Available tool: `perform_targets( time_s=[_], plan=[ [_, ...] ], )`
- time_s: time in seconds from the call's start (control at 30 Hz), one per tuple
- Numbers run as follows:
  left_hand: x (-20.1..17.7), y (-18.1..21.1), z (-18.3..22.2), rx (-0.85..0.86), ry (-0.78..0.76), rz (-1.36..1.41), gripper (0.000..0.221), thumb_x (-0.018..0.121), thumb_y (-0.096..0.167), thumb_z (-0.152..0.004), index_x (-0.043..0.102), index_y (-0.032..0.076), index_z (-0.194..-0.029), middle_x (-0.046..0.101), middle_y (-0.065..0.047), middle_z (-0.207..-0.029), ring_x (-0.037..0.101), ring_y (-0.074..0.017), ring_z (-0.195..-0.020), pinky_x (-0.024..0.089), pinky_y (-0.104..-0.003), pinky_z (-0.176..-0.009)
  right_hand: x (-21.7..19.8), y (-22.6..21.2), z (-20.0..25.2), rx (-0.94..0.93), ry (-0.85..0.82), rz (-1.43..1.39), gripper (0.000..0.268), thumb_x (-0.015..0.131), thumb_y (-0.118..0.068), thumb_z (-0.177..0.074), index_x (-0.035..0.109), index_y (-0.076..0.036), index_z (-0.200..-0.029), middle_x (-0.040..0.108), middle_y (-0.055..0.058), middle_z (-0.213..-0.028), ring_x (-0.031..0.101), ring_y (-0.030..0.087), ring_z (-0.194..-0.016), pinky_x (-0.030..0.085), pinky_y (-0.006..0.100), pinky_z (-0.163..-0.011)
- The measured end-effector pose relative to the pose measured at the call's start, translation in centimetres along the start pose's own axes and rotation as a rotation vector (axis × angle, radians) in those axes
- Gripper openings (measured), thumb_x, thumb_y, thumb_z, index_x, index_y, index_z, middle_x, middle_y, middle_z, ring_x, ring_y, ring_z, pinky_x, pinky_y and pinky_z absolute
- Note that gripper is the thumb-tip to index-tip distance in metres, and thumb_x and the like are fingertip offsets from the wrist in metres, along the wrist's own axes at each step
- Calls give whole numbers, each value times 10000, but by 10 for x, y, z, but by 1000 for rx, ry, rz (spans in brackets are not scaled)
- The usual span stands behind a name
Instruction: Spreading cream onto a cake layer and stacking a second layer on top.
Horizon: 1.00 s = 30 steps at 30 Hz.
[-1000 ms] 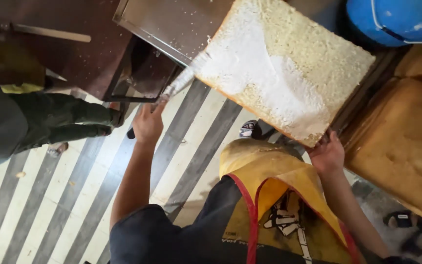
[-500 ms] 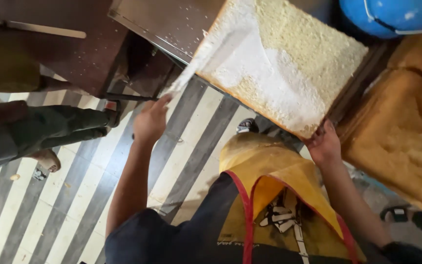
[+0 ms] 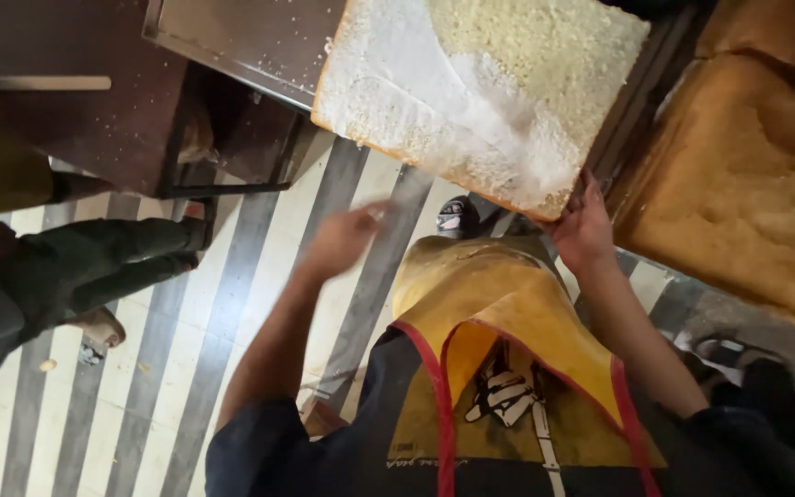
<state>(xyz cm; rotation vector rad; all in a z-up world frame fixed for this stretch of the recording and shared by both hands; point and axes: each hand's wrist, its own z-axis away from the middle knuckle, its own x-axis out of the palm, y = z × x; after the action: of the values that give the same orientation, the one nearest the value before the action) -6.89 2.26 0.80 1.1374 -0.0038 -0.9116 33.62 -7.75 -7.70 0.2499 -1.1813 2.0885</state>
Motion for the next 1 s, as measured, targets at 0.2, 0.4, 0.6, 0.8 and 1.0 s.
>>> perform_targets(
  time_s=[0.2,0.4,0.6,0.8,1.0],
  plan=[
    [-35,-23,-51,38,360,-283,320,541,245,-1057,659,195,-1350,748,-164,-1182,697,-381,-1064,544,-485,-883,2,1,3,-12,-36,43,595,356,-542,-1096,290,-268,-1620,503,44,-1565,588,309,-1311,538,548,-933],
    [48,3,-50,-22,-19,-166,401,616,275,-946,654,237,-1343,744,-170,-1096,722,-346,-955,559,-451,-849,0,3,-4,-10,-17,14,630,338,-585,-1073,306,-254,-1608,507,62,-1551,600,301,-1292,548,543,-923],
    [105,48,-19,36,-164,-24,385,590,290,-981,642,234,-1358,753,-169,-1028,732,-308,-902,567,-411,-835,-5,2,-3,4,-8,-111,785,257,-697,-1015,307,-187,-1610,497,118,-1565,557,352,-1371,506,608,-1053],
    [67,29,-42,-23,126,56,401,592,254,-982,660,224,-1376,757,-198,-986,732,-318,-878,576,-423,-785,-17,-2,-13,60,9,-139,883,218,-771,-965,340,-142,-1573,497,129,-1562,545,367,-1385,480,638,-1069],
    [59,-1,-85,35,450,-241,372,545,214,-1002,655,146,-1351,734,-228,-1110,691,-426,-984,537,-528,-832,-17,-6,-22,120,1,-68,806,244,-734,-991,420,-153,-1521,605,73,-1395,618,316,-1254,519,598,-1010]
  ],
)
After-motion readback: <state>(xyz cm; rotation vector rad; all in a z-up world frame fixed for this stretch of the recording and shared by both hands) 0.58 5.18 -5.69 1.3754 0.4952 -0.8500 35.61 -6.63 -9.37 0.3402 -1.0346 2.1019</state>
